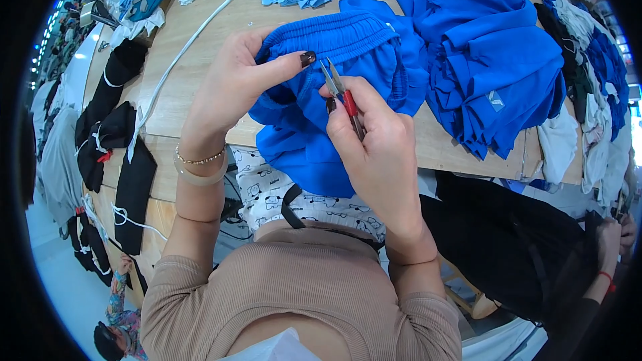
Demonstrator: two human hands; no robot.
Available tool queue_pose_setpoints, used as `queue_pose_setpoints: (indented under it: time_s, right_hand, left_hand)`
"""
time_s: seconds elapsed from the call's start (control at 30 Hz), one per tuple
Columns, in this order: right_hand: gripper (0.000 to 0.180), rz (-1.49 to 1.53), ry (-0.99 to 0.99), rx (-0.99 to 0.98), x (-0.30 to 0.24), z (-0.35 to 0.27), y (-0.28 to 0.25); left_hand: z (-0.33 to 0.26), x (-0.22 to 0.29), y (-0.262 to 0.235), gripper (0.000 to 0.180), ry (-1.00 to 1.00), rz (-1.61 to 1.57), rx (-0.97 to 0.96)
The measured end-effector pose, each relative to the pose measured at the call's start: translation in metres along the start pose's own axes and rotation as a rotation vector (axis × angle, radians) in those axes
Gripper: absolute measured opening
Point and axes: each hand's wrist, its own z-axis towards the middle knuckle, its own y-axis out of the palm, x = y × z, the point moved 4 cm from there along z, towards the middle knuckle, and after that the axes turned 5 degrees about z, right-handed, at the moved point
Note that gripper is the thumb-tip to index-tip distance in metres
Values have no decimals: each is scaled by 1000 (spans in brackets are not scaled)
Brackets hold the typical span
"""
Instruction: Trimming excess threads and labels from blue athletic shorts using thread snips.
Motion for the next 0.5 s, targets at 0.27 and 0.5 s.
queue_pose_setpoints:
  time_s: [0.27, 0.5]
  right_hand:
    - [13, 3, -23, 77, 3, 2, 1]
    - [14, 118, 76, 1, 4, 3, 0]
  left_hand:
    - [1, -1, 4, 20, 48, -85, 66]
    - [1, 3, 3, 22, -25, -34, 14]
